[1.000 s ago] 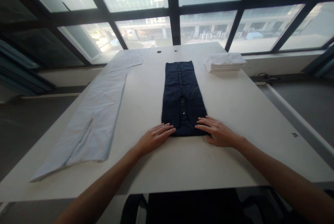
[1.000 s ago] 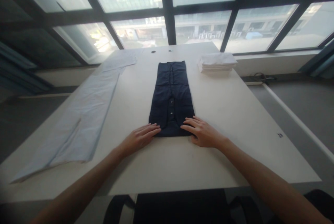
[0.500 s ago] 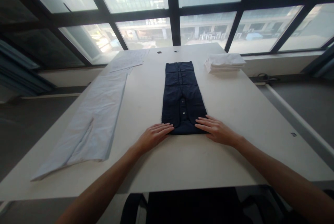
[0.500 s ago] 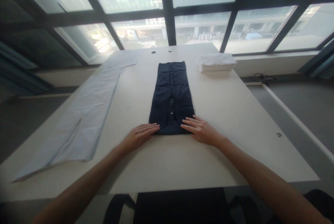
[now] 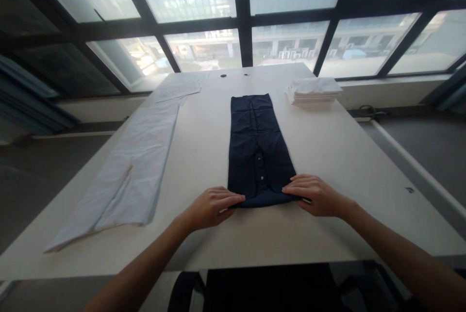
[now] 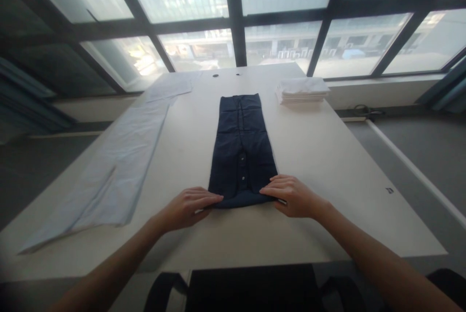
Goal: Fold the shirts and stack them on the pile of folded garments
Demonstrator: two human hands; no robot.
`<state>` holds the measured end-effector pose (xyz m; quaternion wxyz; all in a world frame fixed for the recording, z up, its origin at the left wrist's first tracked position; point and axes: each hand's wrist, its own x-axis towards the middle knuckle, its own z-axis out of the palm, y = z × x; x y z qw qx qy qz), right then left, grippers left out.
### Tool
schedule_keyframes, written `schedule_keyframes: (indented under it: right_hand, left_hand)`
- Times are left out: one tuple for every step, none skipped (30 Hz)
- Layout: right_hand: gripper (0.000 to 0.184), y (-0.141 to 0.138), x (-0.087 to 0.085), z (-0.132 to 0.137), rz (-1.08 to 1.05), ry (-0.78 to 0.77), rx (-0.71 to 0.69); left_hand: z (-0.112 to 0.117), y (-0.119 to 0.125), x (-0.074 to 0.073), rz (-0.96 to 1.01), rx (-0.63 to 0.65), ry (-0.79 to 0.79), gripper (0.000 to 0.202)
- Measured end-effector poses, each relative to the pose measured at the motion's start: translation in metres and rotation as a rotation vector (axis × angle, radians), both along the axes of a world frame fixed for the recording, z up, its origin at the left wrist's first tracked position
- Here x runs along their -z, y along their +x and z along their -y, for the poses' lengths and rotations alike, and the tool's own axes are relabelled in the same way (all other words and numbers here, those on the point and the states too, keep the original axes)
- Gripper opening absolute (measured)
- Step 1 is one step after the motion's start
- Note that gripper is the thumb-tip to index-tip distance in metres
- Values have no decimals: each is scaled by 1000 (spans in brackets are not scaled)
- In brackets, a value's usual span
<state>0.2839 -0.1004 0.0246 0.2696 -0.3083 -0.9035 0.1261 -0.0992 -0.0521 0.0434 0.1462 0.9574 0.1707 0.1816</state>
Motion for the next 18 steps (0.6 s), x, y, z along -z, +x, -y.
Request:
schedule_keyframes:
  right_hand:
    - [49,1,-6,3,-16,-33,10]
    - [47,2,-13,5,-37,-71,23]
    - [43,4,-20,4,-64,-111,38]
    - [38,5,-27,1,-94,-150,59]
    - [34,6,-33,-4,-126,-186,90]
    - [29,6,-39,-11,-159,-217,131]
    - [26,7,-43,-19,-194,-241,180]
    - [24,7,-47,-29,-230,-260,232]
    - [23,6,-49,-41,-267,-274,286]
    - [23,6,-50,-53,-305,-284,338]
    - [24,5,-50,-66,-345,-294,385]
    - [25,3,-49,-79,-387,-306,428]
    - [27,2,-47,-92,-430,-328,467]
    - [30,0,-44,-105,-475,-360,499]
    - [32,-2,-40,-118,-519,-398,526]
    - [34,-4,-35,-131,-559,-439,546]
    - [36,-6,-30,-142,-592,-476,564]
    - [37,-7,-24,-153,-611,-506,583]
  left_hand:
    - [3,1,-6,1,-4,-45,42]
    - [4,2,-12,11,-18,-90,39]
    - [3,3,-19,27,-45,-131,36]
    - [-1,4,-26,46,-82,-171,33]
    - [-7,6,-32,69,-128,-205,31]
    - [-15,7,-37,91,-177,-234,30]
    - [-25,9,-42,111,-225,-262,30]
    - [-37,12,-46,133,-271,-290,32]
    - [-50,15,-48,157,-313,-322,34]
    - [-63,19,-49,193,-354,-360,37]
    - [-77,23,-49,239,-390,-406,42]
    - [-90,27,-47,294,-427,-462,47]
    - [-103,31,-45,347,-459,-518,51]
    - [-116,35,-41,392,-485,-568,54]
    - [-127,39,-36,434,-510,-609,56]
    - [-137,43,-31,459,-529,-645,57]
    - [-146,46,-25,474,-550,-677,57]
    - [-154,48,-19,475,-574,-704,56]
